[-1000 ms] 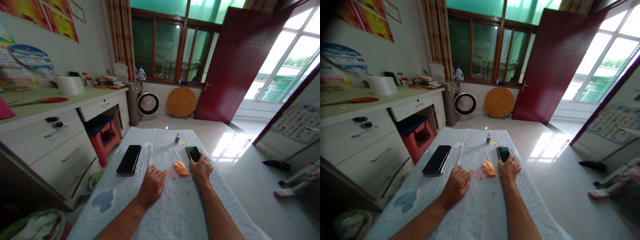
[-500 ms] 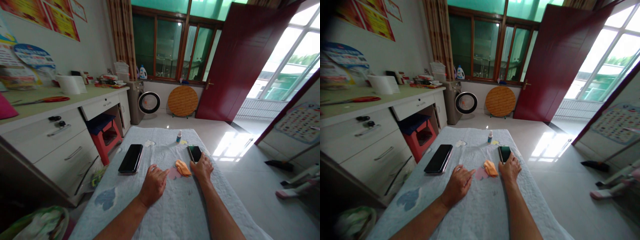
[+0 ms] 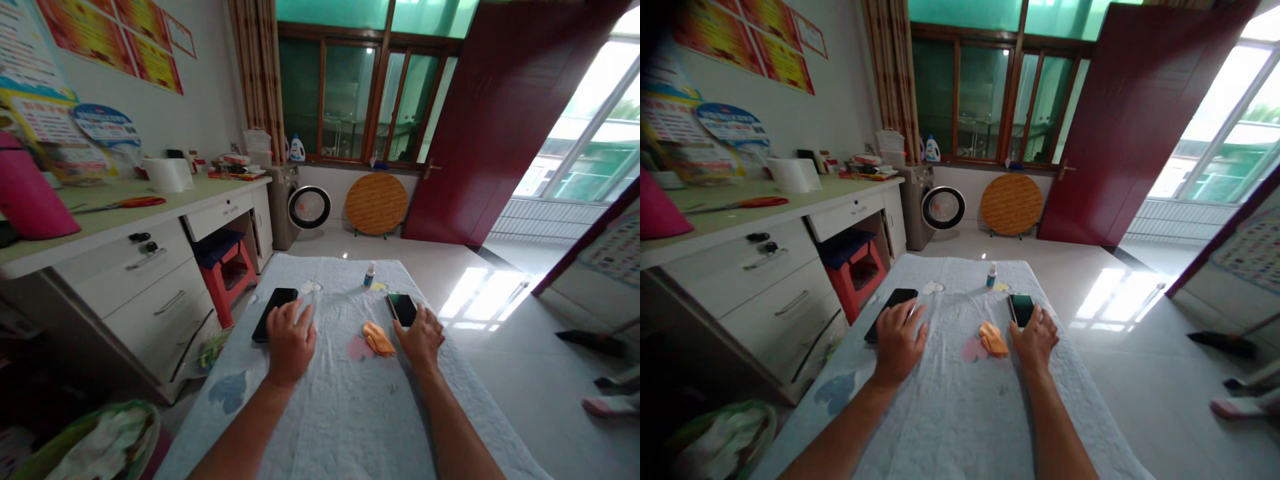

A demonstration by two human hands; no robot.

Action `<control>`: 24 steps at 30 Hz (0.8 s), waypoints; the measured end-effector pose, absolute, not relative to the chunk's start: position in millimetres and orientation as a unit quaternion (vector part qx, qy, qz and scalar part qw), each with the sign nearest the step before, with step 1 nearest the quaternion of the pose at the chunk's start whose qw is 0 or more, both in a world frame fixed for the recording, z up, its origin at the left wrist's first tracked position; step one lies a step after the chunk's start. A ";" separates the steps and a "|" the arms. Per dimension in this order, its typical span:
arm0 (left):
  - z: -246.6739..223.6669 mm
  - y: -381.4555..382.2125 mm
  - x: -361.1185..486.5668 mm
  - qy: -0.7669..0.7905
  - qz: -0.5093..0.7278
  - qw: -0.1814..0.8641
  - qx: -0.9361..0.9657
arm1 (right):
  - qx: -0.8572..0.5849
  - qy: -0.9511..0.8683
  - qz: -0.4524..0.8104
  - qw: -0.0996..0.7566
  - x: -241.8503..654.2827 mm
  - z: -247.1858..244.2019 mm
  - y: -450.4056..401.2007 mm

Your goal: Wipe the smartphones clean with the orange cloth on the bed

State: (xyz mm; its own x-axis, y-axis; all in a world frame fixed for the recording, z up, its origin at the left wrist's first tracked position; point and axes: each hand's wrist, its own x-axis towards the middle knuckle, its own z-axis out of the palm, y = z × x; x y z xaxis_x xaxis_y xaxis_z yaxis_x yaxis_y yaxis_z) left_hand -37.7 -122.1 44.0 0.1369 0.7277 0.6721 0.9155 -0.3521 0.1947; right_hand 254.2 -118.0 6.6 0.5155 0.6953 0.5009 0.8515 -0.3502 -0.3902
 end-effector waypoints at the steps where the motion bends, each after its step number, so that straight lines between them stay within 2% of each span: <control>1: 46.2 -117.6 -45.0 -0.593 -0.336 0.148 -0.717 | -0.784 -0.494 -0.148 0.346 252.8 9.0 -119.1; 4: 47.3 -106.4 -63.7 -0.681 -0.271 0.161 -0.660 | -0.683 -0.572 -0.177 0.418 244.4 17.5 -123.4; 6: 45.7 -101.8 -72.0 -0.718 -0.232 0.157 -0.637 | -0.635 -0.629 -0.158 0.420 235.4 21.8 -127.5; 13: 45.7 -96.7 -85.9 -0.763 -0.137 0.073 -0.627 | -0.624 -0.721 -0.063 0.295 208.2 20.2 -140.1; 18: 44.5 -94.2 -87.7 -0.765 -0.129 0.043 -0.630 | -0.659 -0.720 -0.024 0.218 206.2 19.3 -141.9; 24: 37.5 -90.2 -87.1 -0.757 -0.147 0.048 -0.635 | -0.658 -0.728 0.008 0.192 205.5 17.3 -140.8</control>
State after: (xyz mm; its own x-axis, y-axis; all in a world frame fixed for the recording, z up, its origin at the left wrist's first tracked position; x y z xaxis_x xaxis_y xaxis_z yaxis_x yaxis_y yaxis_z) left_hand -87.1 -90.2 37.5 -0.1882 0.9471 0.2599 0.9755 0.1496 0.1611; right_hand 205.5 -140.8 17.3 -0.0614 0.9613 0.2687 0.9551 0.1348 -0.2639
